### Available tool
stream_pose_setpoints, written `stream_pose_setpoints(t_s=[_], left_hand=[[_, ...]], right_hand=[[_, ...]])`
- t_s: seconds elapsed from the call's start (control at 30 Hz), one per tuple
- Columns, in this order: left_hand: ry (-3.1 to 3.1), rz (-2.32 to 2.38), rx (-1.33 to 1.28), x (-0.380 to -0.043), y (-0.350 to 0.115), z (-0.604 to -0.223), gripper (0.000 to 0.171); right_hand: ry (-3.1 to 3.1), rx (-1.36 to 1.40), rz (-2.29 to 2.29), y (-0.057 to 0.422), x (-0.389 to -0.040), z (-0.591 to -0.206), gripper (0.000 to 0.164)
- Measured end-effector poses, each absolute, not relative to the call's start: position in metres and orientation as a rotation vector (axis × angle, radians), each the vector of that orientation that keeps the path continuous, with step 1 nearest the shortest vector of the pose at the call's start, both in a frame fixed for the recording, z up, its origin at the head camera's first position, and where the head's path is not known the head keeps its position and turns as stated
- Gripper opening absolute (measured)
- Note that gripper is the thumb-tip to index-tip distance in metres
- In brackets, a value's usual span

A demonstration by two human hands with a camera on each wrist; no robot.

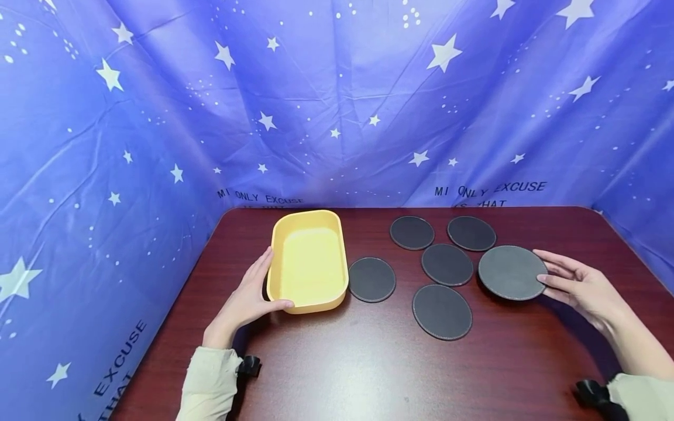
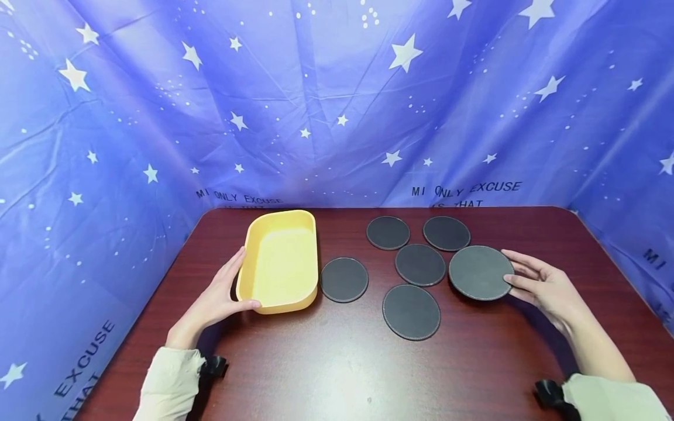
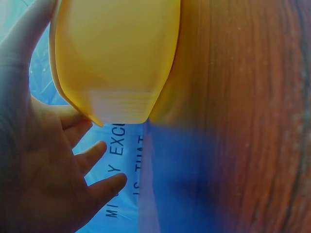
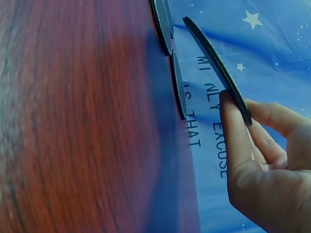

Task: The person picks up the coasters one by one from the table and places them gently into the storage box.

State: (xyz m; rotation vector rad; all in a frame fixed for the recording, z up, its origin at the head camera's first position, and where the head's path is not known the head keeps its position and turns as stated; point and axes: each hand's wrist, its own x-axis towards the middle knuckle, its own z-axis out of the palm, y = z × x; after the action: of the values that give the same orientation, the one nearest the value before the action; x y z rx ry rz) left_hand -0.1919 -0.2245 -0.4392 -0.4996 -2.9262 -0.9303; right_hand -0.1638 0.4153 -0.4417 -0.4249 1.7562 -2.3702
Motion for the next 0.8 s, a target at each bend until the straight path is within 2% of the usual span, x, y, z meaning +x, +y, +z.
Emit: stream_pose_setpoints(t_s=[0.33,0.8], left_hand=[[-2.917,-0.957,-0.487,-0.193,-0.225,-0.442,0.122],[-2.909,-0.929,-0.493,-0.191,-0.224,-0.439,0.121]], right_hand=[[1.607,-0.49,-2.408,0.401,-0.165,-0.435,0.062],[1.458,-0.572,-2.41,0.363,-0.17,-0.408,0.062]])
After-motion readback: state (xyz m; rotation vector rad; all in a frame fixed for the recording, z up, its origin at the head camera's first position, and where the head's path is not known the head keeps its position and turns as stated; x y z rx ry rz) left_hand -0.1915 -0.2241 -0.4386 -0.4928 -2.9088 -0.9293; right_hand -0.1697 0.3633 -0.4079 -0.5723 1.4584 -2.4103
